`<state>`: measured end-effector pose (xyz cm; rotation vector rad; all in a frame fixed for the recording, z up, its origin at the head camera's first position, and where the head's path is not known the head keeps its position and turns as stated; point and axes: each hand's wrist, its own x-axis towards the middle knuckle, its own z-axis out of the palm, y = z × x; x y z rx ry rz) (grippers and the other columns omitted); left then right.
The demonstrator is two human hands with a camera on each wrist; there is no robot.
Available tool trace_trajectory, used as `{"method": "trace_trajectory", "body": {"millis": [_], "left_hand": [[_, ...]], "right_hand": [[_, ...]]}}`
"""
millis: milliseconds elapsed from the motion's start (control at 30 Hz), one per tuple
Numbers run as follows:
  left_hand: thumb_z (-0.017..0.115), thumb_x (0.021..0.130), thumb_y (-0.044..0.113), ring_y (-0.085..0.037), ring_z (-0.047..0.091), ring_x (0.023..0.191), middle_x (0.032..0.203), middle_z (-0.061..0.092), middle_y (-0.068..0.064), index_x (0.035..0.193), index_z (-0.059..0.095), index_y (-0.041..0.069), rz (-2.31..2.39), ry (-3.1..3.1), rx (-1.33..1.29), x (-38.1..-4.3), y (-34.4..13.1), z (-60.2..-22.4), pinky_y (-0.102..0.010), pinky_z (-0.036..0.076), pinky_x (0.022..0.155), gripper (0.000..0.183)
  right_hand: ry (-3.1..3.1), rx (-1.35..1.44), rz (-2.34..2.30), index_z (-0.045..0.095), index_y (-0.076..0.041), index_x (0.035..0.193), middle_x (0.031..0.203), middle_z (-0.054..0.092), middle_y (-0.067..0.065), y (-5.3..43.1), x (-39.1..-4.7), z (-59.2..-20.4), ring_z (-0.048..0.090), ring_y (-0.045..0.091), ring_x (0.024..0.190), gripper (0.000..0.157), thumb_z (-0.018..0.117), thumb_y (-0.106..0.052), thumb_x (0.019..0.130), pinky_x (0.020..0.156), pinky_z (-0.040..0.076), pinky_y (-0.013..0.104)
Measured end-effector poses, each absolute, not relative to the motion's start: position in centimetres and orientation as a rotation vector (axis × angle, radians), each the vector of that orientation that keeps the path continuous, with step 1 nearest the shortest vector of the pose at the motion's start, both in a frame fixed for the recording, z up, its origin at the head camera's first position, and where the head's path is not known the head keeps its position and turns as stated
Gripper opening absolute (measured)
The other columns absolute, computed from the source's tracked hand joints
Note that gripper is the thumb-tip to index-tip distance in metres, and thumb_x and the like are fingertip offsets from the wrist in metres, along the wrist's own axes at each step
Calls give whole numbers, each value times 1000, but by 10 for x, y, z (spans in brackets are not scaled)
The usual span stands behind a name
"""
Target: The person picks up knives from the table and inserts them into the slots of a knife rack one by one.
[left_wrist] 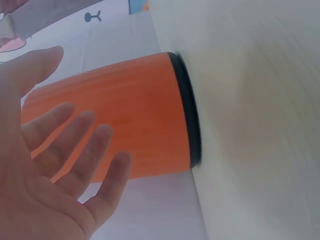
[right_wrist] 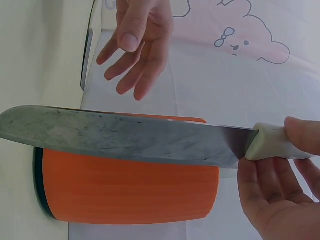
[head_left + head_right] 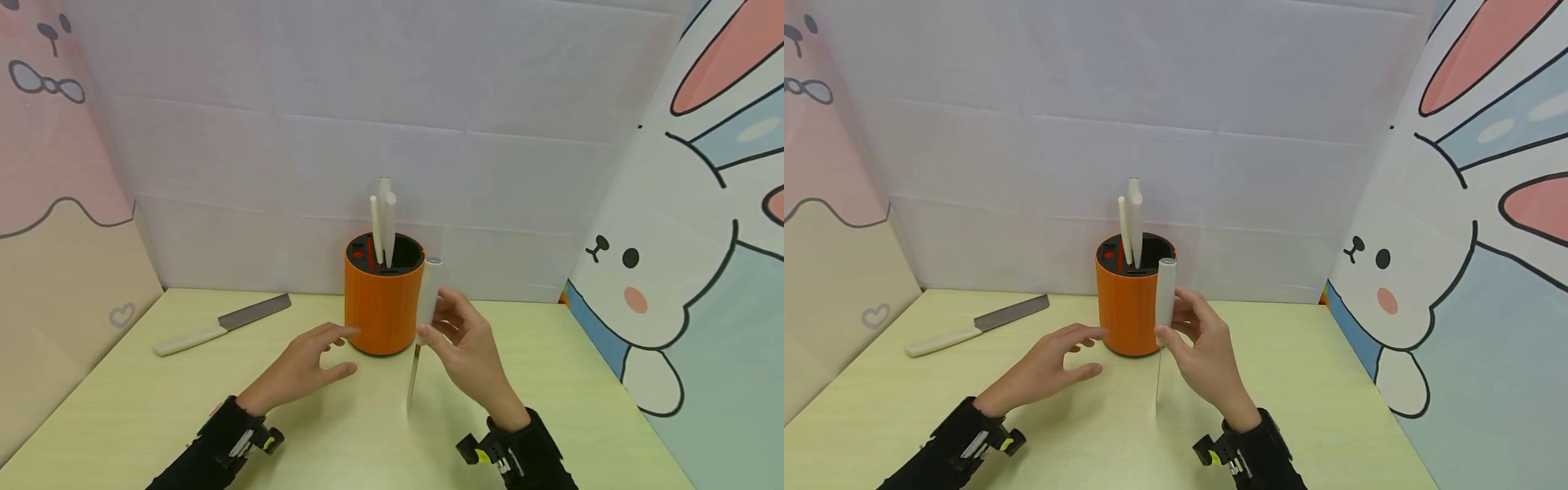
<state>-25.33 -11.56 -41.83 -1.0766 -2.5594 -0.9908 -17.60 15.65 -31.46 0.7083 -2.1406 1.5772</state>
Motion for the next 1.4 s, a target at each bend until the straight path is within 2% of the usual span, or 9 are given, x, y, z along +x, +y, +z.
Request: {"method": "trace_trajectory", "body": {"millis": [300, 467, 700, 1000, 1067, 1200, 1300, 1400], "left_hand": [[67, 89, 43, -17, 56, 104, 127, 56, 3, 133, 53, 18, -1220, -2410, -1180, -254, -91, -391, -33, 53, 83, 53], [65, 90, 43, -14, 56, 104, 125, 56, 4, 133, 53, 19, -1253, -2324, -1207, -254, -73, -367, -32, 51, 86, 51], [63, 92, 42, -8, 55, 105, 125, 55, 12, 133, 50, 31, -1326, -2209, -1185, -251, -50, -332, -29, 48, 91, 45], [64, 93, 37, -5, 58, 99, 116, 58, 10, 130, 54, 29, -1448, -2083, -1180, -245, -21, -299, -29, 51, 87, 40], [65, 93, 28, -9, 58, 97, 112, 58, 6, 129, 56, 22, -1474, -2071, -1176, -237, -18, -288, -31, 51, 87, 38], [67, 92, 24, -11, 57, 94, 106, 58, 4, 126, 59, 18, -1503, -2042, -1165, -234, -12, -282, -31, 52, 85, 35], [66, 92, 31, -9, 56, 93, 106, 58, 8, 125, 59, 22, -1504, -2029, -1153, -240, -8, -287, -29, 52, 83, 35], [66, 92, 33, -8, 57, 94, 105, 58, 8, 124, 59, 20, -1513, -2036, -1133, -240, -6, -287, -28, 52, 83, 36]], "right_hand": [[-2136, 736, 1563, 47, -1, 132, 112, 56, 14, 156, -177, -315, 58, 27, 98, 51, 66, 8, 85, 91, 49, 35], [-2131, 758, 1552, 46, 0, 132, 112, 56, 16, 157, -176, -316, 59, 28, 98, 51, 65, 9, 85, 90, 49, 35], [-2119, 771, 1548, 46, 0, 132, 112, 56, 15, 157, -176, -317, 59, 29, 97, 51, 65, 9, 85, 90, 50, 36], [-2100, 779, 1582, 48, -1, 131, 110, 57, 15, 156, -175, -316, 59, 30, 95, 51, 65, 10, 84, 88, 51, 37], [-2103, 770, 1583, 48, -1, 131, 110, 57, 15, 156, -175, -316, 59, 29, 96, 51, 65, 10, 84, 88, 51, 37], [-2105, 764, 1581, 47, -2, 132, 110, 57, 16, 156, -174, -315, 59, 29, 96, 52, 65, 10, 84, 87, 52, 36], [-2100, 770, 1581, 47, -1, 133, 110, 57, 17, 156, -174, -315, 59, 29, 96, 53, 65, 10, 84, 88, 51, 36], [-2094, 774, 1580, 47, -1, 133, 110, 57, 17, 156, -174, -315, 59, 29, 96, 53, 66, 10, 84, 88, 51, 37]]}}
